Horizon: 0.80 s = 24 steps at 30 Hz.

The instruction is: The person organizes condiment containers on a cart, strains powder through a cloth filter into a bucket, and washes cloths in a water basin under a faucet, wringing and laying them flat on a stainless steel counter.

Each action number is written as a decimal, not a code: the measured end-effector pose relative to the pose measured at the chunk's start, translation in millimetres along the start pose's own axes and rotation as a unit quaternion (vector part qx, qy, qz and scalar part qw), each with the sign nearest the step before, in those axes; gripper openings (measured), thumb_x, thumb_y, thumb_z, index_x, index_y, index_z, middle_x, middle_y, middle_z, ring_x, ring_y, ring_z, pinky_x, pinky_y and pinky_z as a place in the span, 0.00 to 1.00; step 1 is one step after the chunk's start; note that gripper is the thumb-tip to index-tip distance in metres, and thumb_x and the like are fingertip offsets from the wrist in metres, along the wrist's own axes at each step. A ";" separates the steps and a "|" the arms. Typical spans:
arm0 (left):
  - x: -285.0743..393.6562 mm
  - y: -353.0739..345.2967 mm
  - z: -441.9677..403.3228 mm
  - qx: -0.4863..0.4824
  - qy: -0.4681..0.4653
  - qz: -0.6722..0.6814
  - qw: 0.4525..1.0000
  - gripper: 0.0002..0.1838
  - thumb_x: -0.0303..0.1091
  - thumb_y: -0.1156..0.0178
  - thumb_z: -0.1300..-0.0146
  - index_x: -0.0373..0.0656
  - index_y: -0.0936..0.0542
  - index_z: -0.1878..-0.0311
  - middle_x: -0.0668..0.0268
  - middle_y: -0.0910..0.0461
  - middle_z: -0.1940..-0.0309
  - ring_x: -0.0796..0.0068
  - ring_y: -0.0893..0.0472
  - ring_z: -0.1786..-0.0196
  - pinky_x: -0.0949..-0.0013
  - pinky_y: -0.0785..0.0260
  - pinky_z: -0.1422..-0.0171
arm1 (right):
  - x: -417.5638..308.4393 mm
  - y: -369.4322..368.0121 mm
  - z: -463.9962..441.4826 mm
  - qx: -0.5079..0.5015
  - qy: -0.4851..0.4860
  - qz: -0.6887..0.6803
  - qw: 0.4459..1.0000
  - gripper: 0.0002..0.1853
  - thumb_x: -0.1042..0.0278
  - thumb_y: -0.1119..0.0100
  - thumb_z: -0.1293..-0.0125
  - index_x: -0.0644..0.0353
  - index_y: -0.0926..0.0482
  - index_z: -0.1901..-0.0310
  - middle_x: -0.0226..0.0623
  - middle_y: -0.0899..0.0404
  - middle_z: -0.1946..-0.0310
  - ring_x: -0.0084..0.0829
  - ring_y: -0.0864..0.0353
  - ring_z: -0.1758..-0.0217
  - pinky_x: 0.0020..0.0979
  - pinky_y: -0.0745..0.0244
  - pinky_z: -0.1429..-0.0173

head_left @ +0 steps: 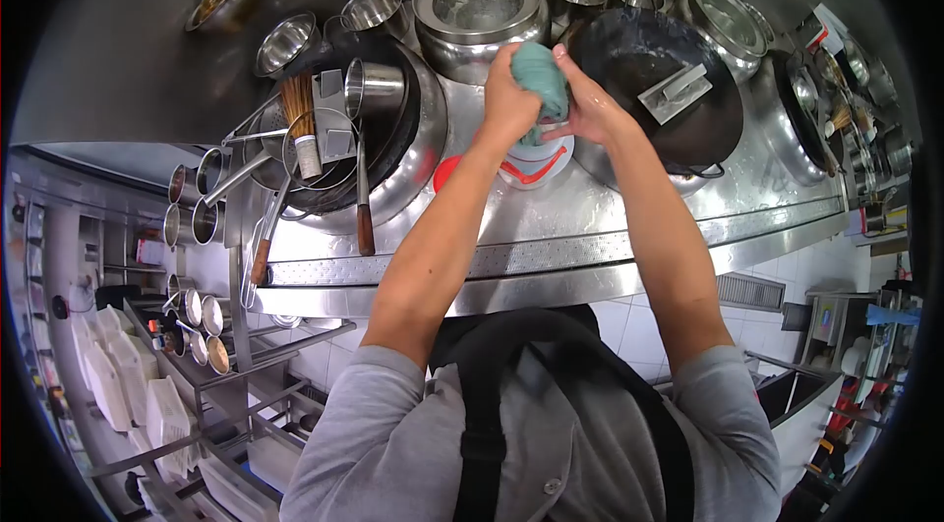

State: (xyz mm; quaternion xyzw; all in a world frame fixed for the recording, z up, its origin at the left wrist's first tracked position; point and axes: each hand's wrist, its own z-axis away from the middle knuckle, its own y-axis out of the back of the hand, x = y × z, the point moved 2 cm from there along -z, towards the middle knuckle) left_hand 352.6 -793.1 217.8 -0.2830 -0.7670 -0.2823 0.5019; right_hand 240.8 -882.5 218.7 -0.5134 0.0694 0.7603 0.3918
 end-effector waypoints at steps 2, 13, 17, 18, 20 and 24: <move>-4.2 -8.2 6.1 -0.068 0.043 0.082 0.993 0.41 0.18 0.38 0.55 0.37 0.32 0.31 0.55 0.23 0.41 0.63 0.22 0.40 0.65 0.30 0.34 | 17.1 2.8 -18.8 -0.021 -0.024 -0.140 0.990 0.44 0.28 0.45 0.32 0.58 0.34 0.29 0.46 0.29 0.32 0.47 0.28 0.30 0.58 0.28 0.34; -22.4 -4.5 15.7 -0.071 0.157 -0.060 0.983 0.48 0.55 0.25 0.43 0.39 0.36 0.28 0.54 0.24 0.39 0.63 0.24 0.37 0.64 0.32 0.31 | 49.9 5.7 -75.5 0.029 0.095 -0.271 0.958 0.15 0.60 0.40 0.28 0.64 0.20 0.51 0.38 0.17 0.59 0.34 0.15 0.60 0.40 0.17 0.55; -38.9 -9.8 8.1 0.007 0.182 0.000 0.983 0.40 0.55 0.25 0.43 0.36 0.27 0.37 0.55 0.19 0.45 0.64 0.20 0.43 0.63 0.29 0.38 | 47.6 -2.7 -78.9 0.038 0.115 -0.268 0.956 0.16 0.61 0.38 0.30 0.68 0.21 0.51 0.42 0.17 0.59 0.35 0.15 0.61 0.40 0.16 0.58; -38.1 -10.5 8.8 0.016 0.166 0.011 0.986 0.38 0.54 0.25 0.42 0.36 0.26 0.39 0.55 0.19 0.47 0.65 0.20 0.45 0.63 0.28 0.39 | 45.0 -4.5 -76.0 0.047 0.111 -0.252 0.960 0.16 0.61 0.39 0.29 0.68 0.21 0.51 0.43 0.17 0.59 0.36 0.15 0.61 0.40 0.16 0.58; -36.6 -11.7 11.9 0.033 0.134 0.033 0.990 0.35 0.53 0.25 0.42 0.35 0.24 0.43 0.56 0.18 0.50 0.66 0.19 0.48 0.63 0.28 0.42 | 39.7 -5.5 -69.3 0.066 0.104 -0.219 0.968 0.16 0.62 0.40 0.28 0.69 0.22 0.51 0.45 0.17 0.59 0.37 0.15 0.60 0.40 0.16 0.58; -48.4 -18.4 8.7 0.082 0.115 0.014 0.990 0.31 0.50 0.25 0.41 0.36 0.23 0.45 0.56 0.17 0.52 0.67 0.18 0.50 0.64 0.27 0.43 | 50.7 4.8 -89.8 0.072 0.155 -0.205 0.964 0.19 0.61 0.41 0.29 0.71 0.24 0.46 0.49 0.18 0.55 0.40 0.15 0.57 0.42 0.17 0.55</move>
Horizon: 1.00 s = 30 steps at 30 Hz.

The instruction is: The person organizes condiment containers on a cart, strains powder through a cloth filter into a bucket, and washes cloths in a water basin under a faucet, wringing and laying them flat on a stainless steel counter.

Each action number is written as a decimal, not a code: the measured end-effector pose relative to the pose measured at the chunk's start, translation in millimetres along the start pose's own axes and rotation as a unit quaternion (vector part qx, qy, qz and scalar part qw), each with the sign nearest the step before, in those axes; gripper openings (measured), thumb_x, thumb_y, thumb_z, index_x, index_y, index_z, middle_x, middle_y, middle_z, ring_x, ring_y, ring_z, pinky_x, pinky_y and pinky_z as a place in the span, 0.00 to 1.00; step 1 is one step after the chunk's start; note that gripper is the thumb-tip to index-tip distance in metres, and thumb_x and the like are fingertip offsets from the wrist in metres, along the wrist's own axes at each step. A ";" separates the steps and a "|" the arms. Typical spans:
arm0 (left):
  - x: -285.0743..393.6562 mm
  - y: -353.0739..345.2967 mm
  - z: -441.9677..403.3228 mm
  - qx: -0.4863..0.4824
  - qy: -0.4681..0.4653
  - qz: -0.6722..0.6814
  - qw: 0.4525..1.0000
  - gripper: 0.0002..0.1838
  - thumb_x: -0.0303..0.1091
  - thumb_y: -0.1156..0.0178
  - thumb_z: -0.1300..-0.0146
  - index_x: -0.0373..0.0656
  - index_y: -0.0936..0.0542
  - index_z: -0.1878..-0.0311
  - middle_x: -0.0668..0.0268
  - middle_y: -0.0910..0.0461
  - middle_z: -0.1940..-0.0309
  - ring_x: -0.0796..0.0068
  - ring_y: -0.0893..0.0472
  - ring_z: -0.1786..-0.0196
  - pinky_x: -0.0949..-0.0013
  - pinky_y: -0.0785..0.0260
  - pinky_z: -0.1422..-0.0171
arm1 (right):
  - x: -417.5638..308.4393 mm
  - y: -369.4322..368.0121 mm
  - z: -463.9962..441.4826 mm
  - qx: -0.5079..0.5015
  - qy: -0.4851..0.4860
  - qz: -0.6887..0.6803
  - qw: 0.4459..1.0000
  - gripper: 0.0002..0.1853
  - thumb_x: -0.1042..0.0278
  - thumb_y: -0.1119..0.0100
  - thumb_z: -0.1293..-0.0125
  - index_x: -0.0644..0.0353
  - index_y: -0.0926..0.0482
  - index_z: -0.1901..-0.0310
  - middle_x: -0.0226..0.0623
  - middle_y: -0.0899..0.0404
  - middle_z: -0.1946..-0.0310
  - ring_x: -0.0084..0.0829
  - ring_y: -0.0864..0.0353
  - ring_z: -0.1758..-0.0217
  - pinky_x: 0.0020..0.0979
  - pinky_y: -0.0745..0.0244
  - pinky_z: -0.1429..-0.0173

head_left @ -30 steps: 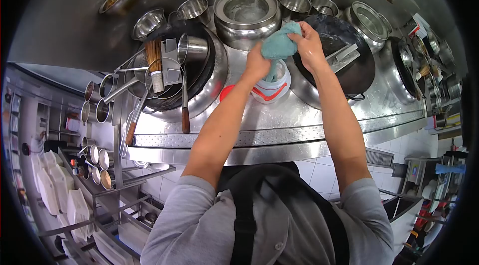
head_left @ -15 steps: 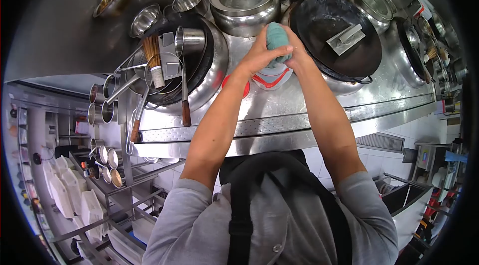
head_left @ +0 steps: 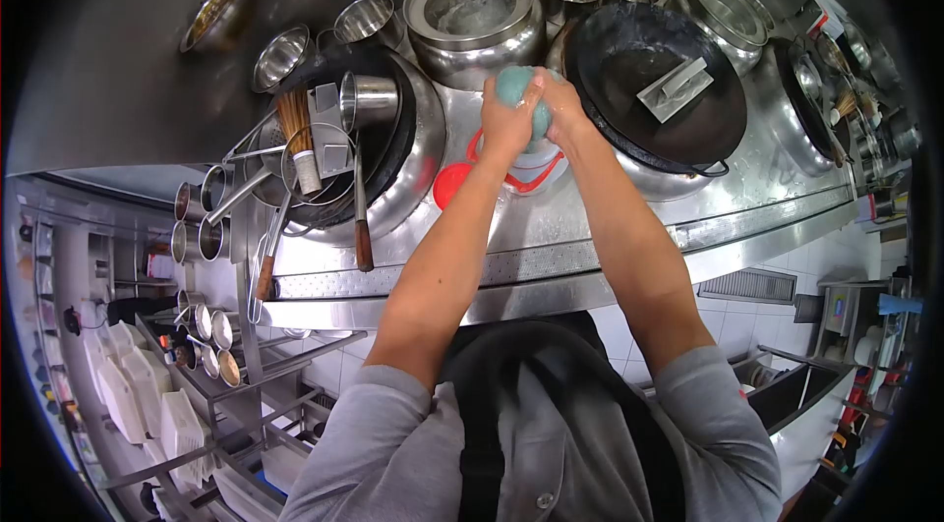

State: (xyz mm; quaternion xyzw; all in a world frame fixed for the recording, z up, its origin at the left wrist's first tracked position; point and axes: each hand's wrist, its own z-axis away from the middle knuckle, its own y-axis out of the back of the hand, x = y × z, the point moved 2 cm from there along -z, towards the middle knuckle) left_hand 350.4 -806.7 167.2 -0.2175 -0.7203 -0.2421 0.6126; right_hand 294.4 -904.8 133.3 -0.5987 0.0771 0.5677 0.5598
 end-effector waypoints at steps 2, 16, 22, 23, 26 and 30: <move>1.0 -1.5 3.2 0.021 -0.005 0.013 1.000 0.27 0.46 0.24 0.43 0.36 0.21 0.49 0.57 0.16 0.55 0.67 0.18 0.52 0.65 0.26 0.45 | 4.9 5.2 -4.8 0.046 0.011 0.051 0.998 0.23 0.60 0.41 0.28 0.73 0.27 0.42 0.50 0.19 0.52 0.41 0.15 0.56 0.43 0.18 0.54; 45.7 -3.0 4.0 -0.015 -0.132 -0.049 0.990 0.26 0.42 0.25 0.48 0.37 0.23 0.51 0.54 0.16 0.61 0.58 0.15 0.56 0.58 0.25 0.49 | -23.5 0.9 24.0 -0.108 -0.071 -0.096 0.987 0.25 0.49 0.46 0.27 0.62 0.23 0.42 0.42 0.18 0.45 0.42 0.17 0.43 0.45 0.20 0.39; 20.7 -11.5 9.4 0.102 -0.033 -0.073 0.992 0.33 0.49 0.25 0.46 0.37 0.24 0.44 0.53 0.17 0.54 0.58 0.17 0.50 0.59 0.27 0.43 | -22.7 1.0 10.7 -0.052 -0.076 -0.081 0.993 0.20 0.58 0.38 0.31 0.64 0.22 0.45 0.44 0.17 0.52 0.41 0.14 0.51 0.43 0.17 0.46; 25.6 -12.0 11.5 0.089 -0.023 0.013 0.996 0.33 0.49 0.25 0.45 0.36 0.24 0.44 0.54 0.17 0.55 0.59 0.18 0.51 0.60 0.27 0.43 | -10.3 4.8 8.2 -0.066 -0.064 -0.112 0.989 0.20 0.57 0.37 0.31 0.63 0.23 0.45 0.44 0.17 0.52 0.41 0.15 0.51 0.43 0.17 0.46; 23.9 -13.0 5.5 0.076 -0.028 0.034 0.996 0.30 0.44 0.24 0.48 0.36 0.22 0.48 0.55 0.17 0.56 0.61 0.18 0.53 0.61 0.27 0.44 | 9.2 7.9 1.0 -0.075 -0.052 -0.139 0.986 0.22 0.53 0.39 0.29 0.63 0.23 0.44 0.45 0.18 0.52 0.42 0.15 0.50 0.45 0.17 0.46; 19.6 -12.4 6.3 0.104 -0.029 0.022 0.994 0.25 0.36 0.26 0.52 0.36 0.22 0.51 0.56 0.17 0.58 0.62 0.18 0.54 0.61 0.27 0.45 | 9.0 -4.5 16.1 0.007 -0.080 -0.104 0.991 0.22 0.51 0.43 0.26 0.63 0.24 0.43 0.47 0.18 0.51 0.45 0.15 0.50 0.49 0.17 0.47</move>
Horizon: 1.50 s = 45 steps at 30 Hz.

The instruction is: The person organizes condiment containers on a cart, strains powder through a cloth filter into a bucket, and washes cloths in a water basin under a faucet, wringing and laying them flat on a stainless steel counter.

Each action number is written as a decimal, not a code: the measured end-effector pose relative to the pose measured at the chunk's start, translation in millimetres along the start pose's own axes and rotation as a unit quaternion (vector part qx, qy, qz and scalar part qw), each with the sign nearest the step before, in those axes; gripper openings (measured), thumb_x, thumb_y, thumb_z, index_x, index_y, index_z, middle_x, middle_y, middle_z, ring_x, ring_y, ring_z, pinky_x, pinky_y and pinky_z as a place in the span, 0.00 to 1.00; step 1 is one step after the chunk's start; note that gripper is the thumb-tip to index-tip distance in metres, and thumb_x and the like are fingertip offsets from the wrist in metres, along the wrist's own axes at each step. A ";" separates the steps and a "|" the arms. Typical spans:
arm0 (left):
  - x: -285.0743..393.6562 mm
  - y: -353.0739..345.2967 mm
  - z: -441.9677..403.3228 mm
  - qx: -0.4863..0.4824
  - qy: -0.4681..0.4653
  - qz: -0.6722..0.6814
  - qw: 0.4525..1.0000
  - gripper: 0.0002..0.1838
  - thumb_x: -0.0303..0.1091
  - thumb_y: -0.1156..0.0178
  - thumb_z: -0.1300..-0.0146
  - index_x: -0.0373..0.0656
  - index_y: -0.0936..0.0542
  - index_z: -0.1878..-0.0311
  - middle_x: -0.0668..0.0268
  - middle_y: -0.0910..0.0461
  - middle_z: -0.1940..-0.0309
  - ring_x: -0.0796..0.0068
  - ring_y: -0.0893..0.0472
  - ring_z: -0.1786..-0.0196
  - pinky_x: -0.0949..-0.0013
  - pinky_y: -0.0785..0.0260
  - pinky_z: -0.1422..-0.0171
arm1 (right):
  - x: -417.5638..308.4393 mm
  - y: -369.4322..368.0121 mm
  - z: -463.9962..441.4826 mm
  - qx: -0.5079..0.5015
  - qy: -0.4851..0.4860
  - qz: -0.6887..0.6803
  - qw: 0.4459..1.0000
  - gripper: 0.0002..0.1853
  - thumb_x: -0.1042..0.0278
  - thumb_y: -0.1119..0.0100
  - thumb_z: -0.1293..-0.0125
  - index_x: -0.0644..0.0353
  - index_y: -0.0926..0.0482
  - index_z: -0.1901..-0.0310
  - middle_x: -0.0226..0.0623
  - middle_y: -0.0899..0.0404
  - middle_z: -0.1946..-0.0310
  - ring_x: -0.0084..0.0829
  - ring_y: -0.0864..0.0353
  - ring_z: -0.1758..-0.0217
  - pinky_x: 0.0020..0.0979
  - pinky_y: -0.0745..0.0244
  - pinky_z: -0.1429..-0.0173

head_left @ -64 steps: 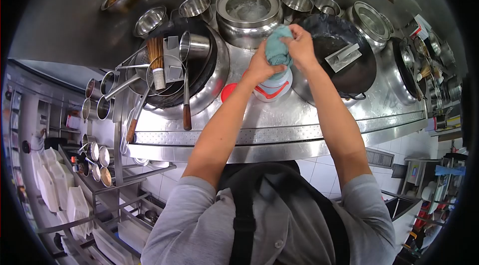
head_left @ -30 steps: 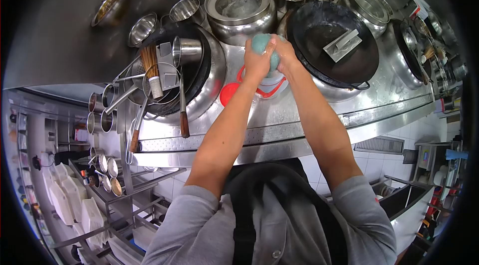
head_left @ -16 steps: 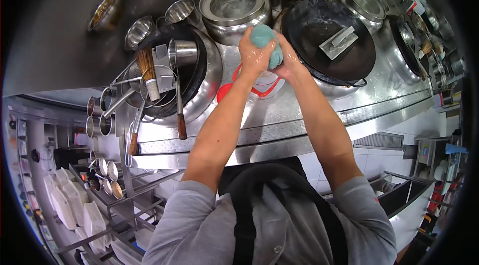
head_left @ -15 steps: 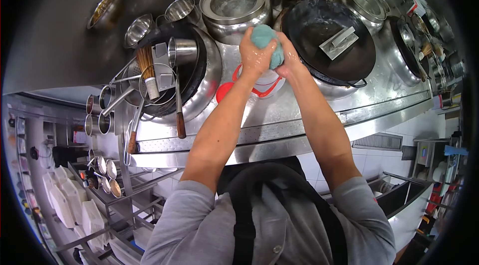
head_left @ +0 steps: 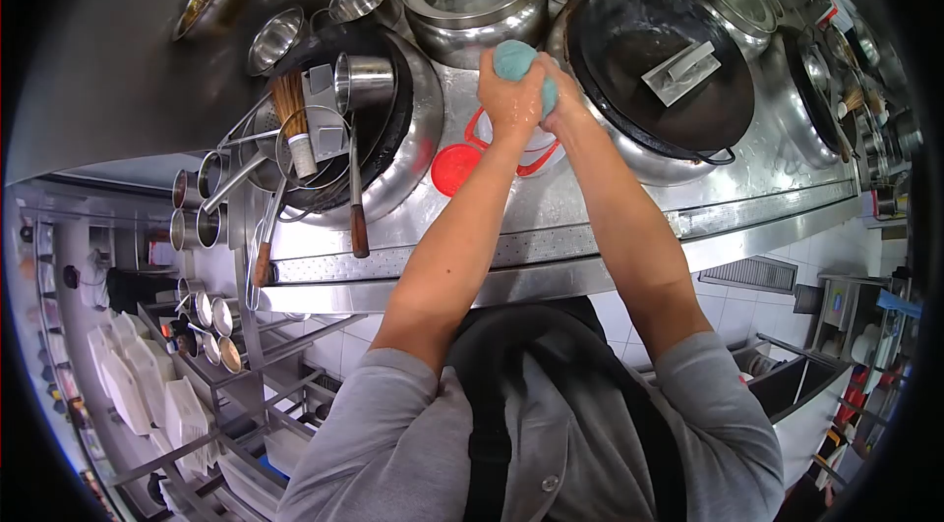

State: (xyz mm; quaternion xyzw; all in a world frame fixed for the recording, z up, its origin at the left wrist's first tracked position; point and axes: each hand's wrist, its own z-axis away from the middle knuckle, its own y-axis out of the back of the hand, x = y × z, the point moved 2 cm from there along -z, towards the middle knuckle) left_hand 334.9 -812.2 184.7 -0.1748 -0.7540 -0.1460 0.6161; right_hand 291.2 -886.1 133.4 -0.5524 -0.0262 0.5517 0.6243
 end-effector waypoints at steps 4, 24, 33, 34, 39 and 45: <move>-14.1 -1.4 -6.6 0.031 -0.017 -0.003 0.999 0.24 0.34 0.29 0.53 0.36 0.22 0.53 0.57 0.17 0.59 0.62 0.18 0.56 0.60 0.26 0.46 | 3.6 2.6 -2.4 0.003 -0.007 0.013 1.000 0.18 0.51 0.44 0.25 0.58 0.21 0.48 0.41 0.17 0.55 0.39 0.14 0.55 0.42 0.17 0.52; -61.2 18.0 -235.0 -0.083 -0.057 -0.130 0.986 0.31 0.42 0.27 0.41 0.33 0.23 0.39 0.51 0.18 0.47 0.62 0.18 0.47 0.60 0.27 0.41 | -112.4 -98.7 -241.7 -0.135 0.240 0.712 0.646 0.18 0.65 0.39 0.31 0.61 0.20 0.42 0.54 0.15 0.60 0.42 0.11 0.66 0.42 0.17 0.59; -79.9 64.0 -36.9 -0.311 -0.008 -0.259 0.914 0.28 0.33 0.39 0.32 0.45 0.30 0.29 0.43 0.32 0.32 0.39 0.30 0.30 0.50 0.34 0.27 | 34.3 -25.9 -476.6 -0.116 0.065 0.933 0.334 0.26 0.57 0.47 0.32 0.53 0.25 0.33 0.51 0.21 0.39 0.51 0.21 0.37 0.48 0.27 0.35; -70.3 60.9 -37.6 -0.306 0.033 -0.268 0.913 0.26 0.30 0.44 0.30 0.43 0.30 0.29 0.44 0.32 0.32 0.38 0.30 0.32 0.49 0.33 0.29 | 24.4 -19.8 -472.2 -0.204 0.047 0.933 0.293 0.23 0.57 0.49 0.30 0.53 0.22 0.36 0.49 0.19 0.41 0.50 0.19 0.41 0.46 0.25 0.38; -75.5 59.2 -31.4 -0.233 -0.003 -0.286 0.929 0.24 0.31 0.43 0.31 0.40 0.28 0.33 0.38 0.28 0.37 0.35 0.23 0.40 0.47 0.26 0.39 | -42.3 -87.6 -294.2 -0.351 0.169 0.799 0.459 0.14 0.64 0.43 0.35 0.61 0.17 0.54 0.49 0.15 0.57 0.47 0.15 0.56 0.42 0.22 0.51; -86.8 55.8 -17.4 -0.156 -0.021 -0.277 0.948 0.22 0.38 0.54 0.22 0.36 0.28 0.32 0.34 0.29 0.37 0.30 0.25 0.40 0.43 0.28 0.37 | -75.2 -53.6 -59.8 -0.492 0.129 0.801 0.318 0.10 0.76 0.41 0.37 0.59 0.15 0.55 0.44 0.16 0.54 0.46 0.17 0.50 0.40 0.21 0.44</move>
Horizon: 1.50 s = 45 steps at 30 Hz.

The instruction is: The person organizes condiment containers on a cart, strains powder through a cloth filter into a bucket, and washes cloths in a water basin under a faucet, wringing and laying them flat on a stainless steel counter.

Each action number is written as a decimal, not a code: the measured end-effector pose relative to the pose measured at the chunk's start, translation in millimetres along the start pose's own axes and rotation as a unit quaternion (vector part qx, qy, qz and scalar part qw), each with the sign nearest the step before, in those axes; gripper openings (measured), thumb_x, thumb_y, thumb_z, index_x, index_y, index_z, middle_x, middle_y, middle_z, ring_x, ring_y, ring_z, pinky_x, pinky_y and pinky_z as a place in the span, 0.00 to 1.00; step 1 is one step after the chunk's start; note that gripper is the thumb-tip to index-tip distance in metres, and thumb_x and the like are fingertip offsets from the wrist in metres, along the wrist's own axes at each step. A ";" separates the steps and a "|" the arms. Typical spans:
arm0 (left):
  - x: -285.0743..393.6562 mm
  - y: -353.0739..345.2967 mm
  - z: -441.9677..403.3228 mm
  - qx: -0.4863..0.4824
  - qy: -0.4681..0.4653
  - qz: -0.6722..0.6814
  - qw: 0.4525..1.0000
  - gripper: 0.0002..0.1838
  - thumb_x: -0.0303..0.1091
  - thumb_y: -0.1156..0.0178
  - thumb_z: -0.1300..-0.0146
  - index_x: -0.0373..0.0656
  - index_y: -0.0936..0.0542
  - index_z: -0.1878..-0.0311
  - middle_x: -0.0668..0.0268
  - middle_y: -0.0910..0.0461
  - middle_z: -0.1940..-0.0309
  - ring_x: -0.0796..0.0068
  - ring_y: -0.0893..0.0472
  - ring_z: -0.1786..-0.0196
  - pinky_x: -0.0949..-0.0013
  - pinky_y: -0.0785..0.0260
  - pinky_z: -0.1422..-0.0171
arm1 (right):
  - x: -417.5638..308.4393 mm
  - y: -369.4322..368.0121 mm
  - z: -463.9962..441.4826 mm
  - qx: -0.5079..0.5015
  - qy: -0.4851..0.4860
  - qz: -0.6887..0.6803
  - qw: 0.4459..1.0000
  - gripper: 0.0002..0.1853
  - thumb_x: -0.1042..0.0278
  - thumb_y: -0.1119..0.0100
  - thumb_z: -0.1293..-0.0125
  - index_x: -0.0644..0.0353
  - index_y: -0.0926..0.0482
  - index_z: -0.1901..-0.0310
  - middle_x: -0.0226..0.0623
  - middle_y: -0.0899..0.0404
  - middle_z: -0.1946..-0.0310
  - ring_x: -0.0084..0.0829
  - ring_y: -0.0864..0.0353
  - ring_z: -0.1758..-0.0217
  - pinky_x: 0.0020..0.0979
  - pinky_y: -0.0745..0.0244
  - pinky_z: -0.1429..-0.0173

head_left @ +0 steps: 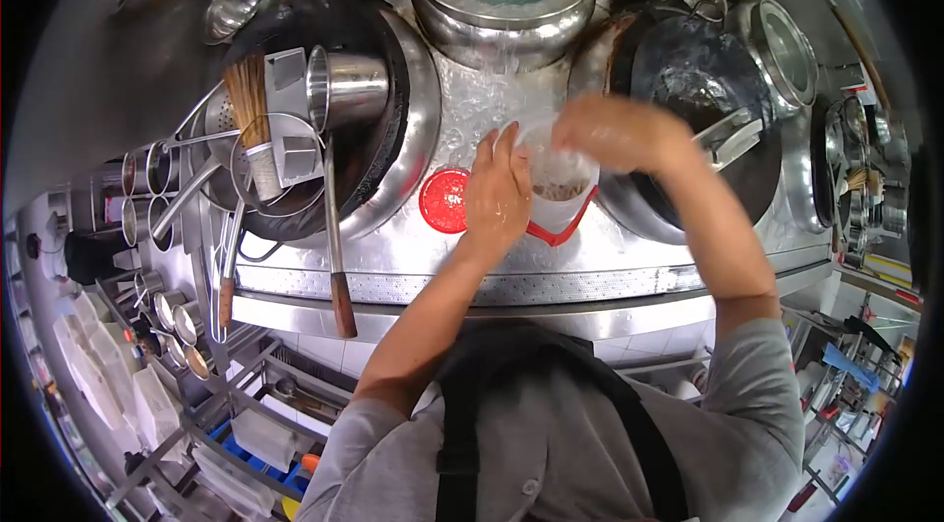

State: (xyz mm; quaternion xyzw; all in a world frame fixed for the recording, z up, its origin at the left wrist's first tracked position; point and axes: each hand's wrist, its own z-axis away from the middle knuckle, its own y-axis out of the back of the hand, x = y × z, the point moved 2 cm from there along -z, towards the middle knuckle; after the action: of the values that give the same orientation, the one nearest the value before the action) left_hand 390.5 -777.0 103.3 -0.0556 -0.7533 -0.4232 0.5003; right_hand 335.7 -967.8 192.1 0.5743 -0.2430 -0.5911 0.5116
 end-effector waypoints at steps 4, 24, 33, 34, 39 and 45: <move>1.7 1.1 6.0 -0.008 0.015 0.014 1.000 0.25 0.44 0.60 0.20 0.37 0.29 0.32 0.37 0.30 0.35 0.34 0.27 0.36 0.45 0.32 0.33 | -12.2 -109.2 -33.7 -0.040 -0.244 -0.038 0.968 0.16 0.72 0.39 0.38 0.58 0.17 0.48 0.51 0.15 0.53 0.52 0.16 0.49 0.45 0.22 0.43; 15.8 79.1 43.0 -0.032 -0.090 0.110 0.989 0.20 0.34 0.44 0.29 0.39 0.21 0.37 0.50 0.21 0.41 0.52 0.22 0.39 0.58 0.32 0.32 | -36.2 -70.6 -31.0 -0.070 -0.202 0.100 0.972 0.11 0.72 0.36 0.43 0.66 0.12 0.60 0.54 0.14 0.53 0.51 0.14 0.49 0.45 0.19 0.45; 14.4 102.7 68.0 -0.013 0.006 0.207 0.978 0.18 0.36 0.44 0.28 0.40 0.20 0.40 0.50 0.22 0.42 0.55 0.22 0.39 0.62 0.31 0.34 | 17.8 -103.4 -46.3 -0.191 -0.173 0.035 0.966 0.17 0.69 0.37 0.39 0.68 0.17 0.50 0.48 0.13 0.57 0.46 0.12 0.58 0.43 0.18 0.54; 17.1 108.1 64.8 -0.012 0.020 0.213 0.977 0.18 0.36 0.43 0.28 0.40 0.20 0.40 0.50 0.22 0.42 0.56 0.21 0.40 0.62 0.30 0.36 | 7.7 -90.0 -37.0 -0.175 -0.156 0.049 0.971 0.18 0.69 0.38 0.38 0.68 0.18 0.49 0.48 0.13 0.58 0.45 0.12 0.60 0.43 0.18 0.55; 71.4 122.4 24.5 -0.001 -0.071 0.218 0.973 0.21 0.36 0.43 0.28 0.37 0.22 0.36 0.54 0.18 0.44 0.67 0.18 0.46 0.65 0.28 0.39 | -113.8 95.8 50.7 0.110 -0.173 -0.190 0.960 0.15 0.63 0.46 0.26 0.69 0.25 0.49 0.44 0.16 0.59 0.31 0.12 0.57 0.32 0.16 0.55; 107.3 95.6 -17.7 -0.149 -0.101 0.224 0.958 0.23 0.31 0.42 0.30 0.36 0.24 0.34 0.52 0.16 0.46 0.67 0.16 0.49 0.66 0.25 0.43 | -135.4 129.9 82.8 0.251 -0.157 -0.264 0.918 0.18 0.59 0.47 0.23 0.66 0.27 0.43 0.38 0.17 0.56 0.32 0.13 0.55 0.29 0.15 0.56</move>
State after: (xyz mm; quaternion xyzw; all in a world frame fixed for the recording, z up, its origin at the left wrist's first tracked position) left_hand 398.6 -764.9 247.4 -0.3392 -0.6966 -0.4001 0.4896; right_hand 276.4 -919.5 382.4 0.6267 -0.3007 -0.7068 0.1313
